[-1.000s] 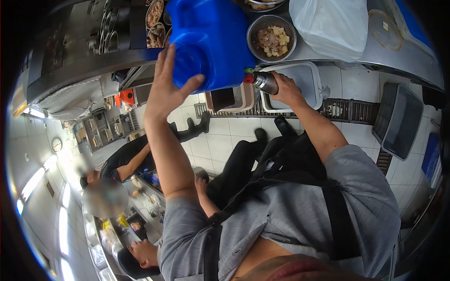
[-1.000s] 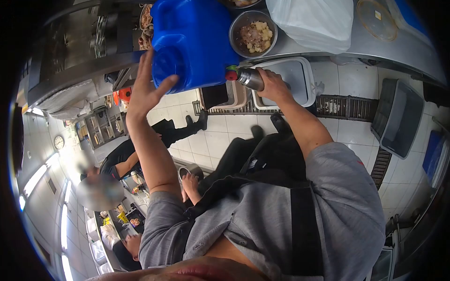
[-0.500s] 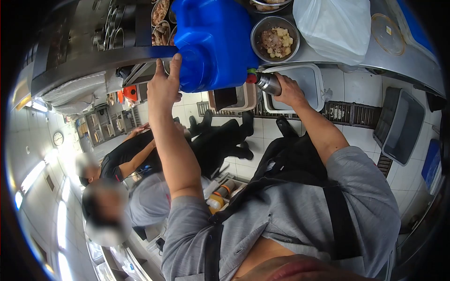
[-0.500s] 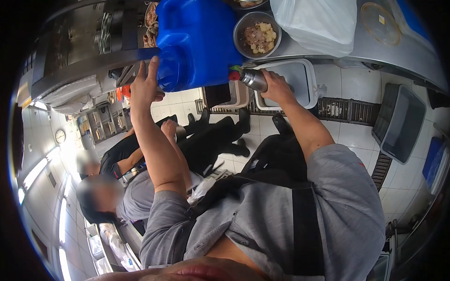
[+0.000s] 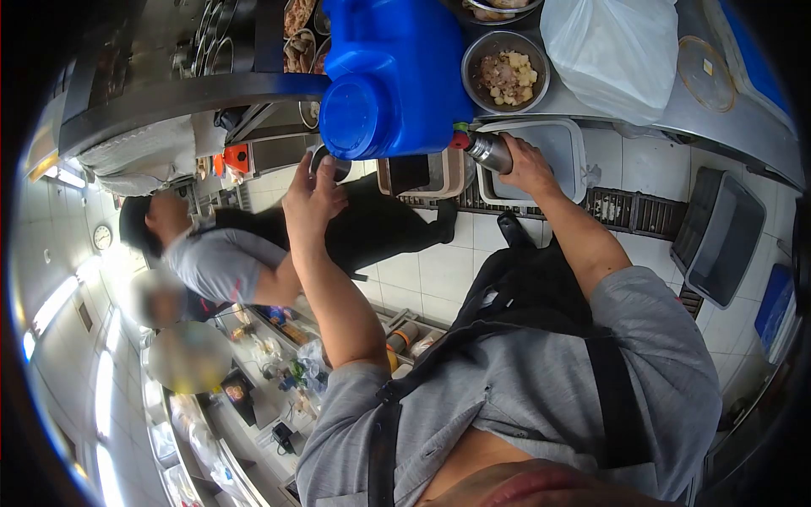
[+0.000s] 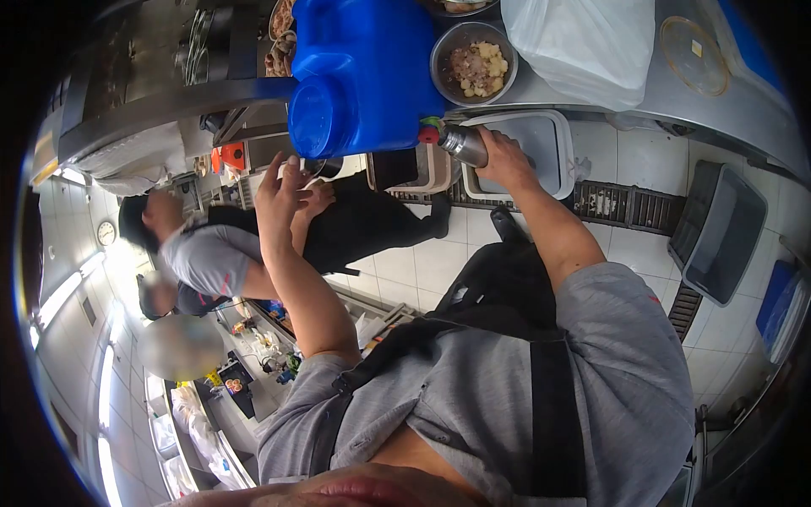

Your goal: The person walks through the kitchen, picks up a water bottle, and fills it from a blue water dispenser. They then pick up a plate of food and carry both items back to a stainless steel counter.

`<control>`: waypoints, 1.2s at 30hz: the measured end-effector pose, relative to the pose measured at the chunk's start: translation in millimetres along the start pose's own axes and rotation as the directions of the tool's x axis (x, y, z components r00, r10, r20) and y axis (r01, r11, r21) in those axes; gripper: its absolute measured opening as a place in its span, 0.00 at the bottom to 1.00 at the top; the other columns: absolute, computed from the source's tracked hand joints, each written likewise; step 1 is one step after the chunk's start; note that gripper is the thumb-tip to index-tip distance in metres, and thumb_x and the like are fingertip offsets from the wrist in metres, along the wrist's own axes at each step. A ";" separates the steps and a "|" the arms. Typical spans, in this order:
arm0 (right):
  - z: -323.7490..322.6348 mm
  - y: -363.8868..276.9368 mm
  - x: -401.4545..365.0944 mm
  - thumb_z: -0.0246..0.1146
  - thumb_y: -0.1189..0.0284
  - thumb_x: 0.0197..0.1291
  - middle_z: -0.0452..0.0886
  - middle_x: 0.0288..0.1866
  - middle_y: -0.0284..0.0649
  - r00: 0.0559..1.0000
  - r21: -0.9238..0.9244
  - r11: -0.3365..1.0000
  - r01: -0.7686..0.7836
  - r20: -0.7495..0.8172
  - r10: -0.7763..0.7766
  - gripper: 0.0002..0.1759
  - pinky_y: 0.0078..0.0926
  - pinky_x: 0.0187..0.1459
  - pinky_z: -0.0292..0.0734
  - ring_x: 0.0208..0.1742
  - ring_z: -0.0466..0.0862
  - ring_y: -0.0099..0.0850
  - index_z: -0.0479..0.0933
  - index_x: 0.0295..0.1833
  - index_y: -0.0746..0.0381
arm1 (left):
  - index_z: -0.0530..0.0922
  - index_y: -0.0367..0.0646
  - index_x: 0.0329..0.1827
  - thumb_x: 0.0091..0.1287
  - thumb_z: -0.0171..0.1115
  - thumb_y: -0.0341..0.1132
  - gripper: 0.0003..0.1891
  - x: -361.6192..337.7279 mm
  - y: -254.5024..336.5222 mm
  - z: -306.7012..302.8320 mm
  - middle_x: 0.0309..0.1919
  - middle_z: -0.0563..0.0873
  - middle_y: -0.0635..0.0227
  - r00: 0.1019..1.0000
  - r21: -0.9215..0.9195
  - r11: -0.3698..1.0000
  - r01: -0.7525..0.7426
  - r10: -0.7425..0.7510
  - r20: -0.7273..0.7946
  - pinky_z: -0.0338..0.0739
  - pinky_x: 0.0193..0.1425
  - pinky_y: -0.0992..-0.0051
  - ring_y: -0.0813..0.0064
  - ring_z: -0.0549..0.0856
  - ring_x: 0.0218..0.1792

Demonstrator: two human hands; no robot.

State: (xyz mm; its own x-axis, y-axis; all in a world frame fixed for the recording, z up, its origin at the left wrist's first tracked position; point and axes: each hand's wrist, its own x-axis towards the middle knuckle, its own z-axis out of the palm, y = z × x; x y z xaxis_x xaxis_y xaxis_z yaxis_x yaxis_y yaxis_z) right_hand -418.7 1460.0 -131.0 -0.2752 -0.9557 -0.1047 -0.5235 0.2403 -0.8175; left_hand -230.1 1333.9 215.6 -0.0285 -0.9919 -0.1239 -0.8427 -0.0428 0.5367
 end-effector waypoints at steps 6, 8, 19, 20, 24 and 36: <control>-2.8 -2.1 -0.6 0.77 0.65 0.37 0.75 0.60 0.50 1.000 0.002 1.000 -0.006 0.016 0.006 0.55 0.48 0.62 0.71 0.62 0.76 0.48 0.58 0.73 0.57 | 0.72 0.35 0.68 0.64 0.66 0.47 0.33 -3.0 -16.4 -1.6 0.30 0.88 0.60 0.993 0.158 0.984 -0.078 0.063 0.096 0.81 0.28 0.78 0.77 0.87 0.27; -6.0 -4.4 -0.1 0.75 0.65 0.37 0.75 0.62 0.51 0.999 0.017 1.000 -0.022 0.033 0.021 0.54 0.46 0.64 0.70 0.63 0.75 0.48 0.58 0.73 0.58 | 0.72 0.36 0.68 0.63 0.66 0.48 0.34 -3.4 -19.1 0.2 0.34 0.90 0.60 0.992 0.157 0.988 -0.016 -0.004 0.124 0.80 0.34 0.77 0.76 0.87 0.29; -8.7 -7.0 -1.6 0.73 0.65 0.37 0.74 0.63 0.52 0.998 0.033 0.998 -0.050 0.050 0.049 0.54 0.44 0.66 0.69 0.64 0.75 0.48 0.58 0.74 0.59 | 0.72 0.37 0.69 0.64 0.66 0.48 0.33 -1.0 -28.8 -0.2 0.37 0.89 0.61 0.977 0.246 0.962 -0.117 0.068 0.201 0.80 0.40 0.76 0.75 0.87 0.35; -8.1 -6.6 -1.3 0.73 0.65 0.37 0.74 0.63 0.52 0.997 0.028 0.998 -0.050 0.052 0.049 0.54 0.44 0.65 0.69 0.64 0.75 0.48 0.58 0.74 0.59 | 0.74 0.37 0.67 0.62 0.67 0.48 0.33 -1.2 -28.4 0.0 0.37 0.90 0.62 0.981 0.250 0.961 -0.117 0.073 0.180 0.79 0.47 0.74 0.73 0.88 0.36; -3.1 -2.1 -1.5 0.76 0.65 0.36 0.76 0.59 0.52 1.000 0.009 1.000 -0.001 0.015 0.001 0.54 0.48 0.61 0.72 0.61 0.77 0.49 0.58 0.73 0.58 | 0.74 0.37 0.67 0.62 0.67 0.49 0.33 -5.0 -21.2 0.9 0.37 0.90 0.61 0.982 0.221 0.970 -0.100 0.060 0.181 0.79 0.49 0.74 0.72 0.88 0.38; -10.4 -5.1 -1.5 0.73 0.65 0.38 0.74 0.63 0.52 0.998 0.018 0.999 -0.039 0.058 0.038 0.52 0.45 0.64 0.70 0.64 0.75 0.49 0.59 0.73 0.59 | 0.76 0.40 0.66 0.62 0.67 0.49 0.32 -3.1 -22.6 2.4 0.40 0.90 0.56 0.983 0.279 0.956 -0.092 0.041 0.181 0.79 0.53 0.70 0.65 0.89 0.45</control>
State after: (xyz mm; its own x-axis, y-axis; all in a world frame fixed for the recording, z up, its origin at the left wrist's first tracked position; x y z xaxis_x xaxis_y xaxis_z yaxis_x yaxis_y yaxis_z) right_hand -424.0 1461.9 -120.7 -0.2477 -0.9542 -0.1680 -0.4977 0.2740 -0.8229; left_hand -212.3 1338.3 201.9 -0.1601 -0.9547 -0.2507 -0.9531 0.0833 0.2911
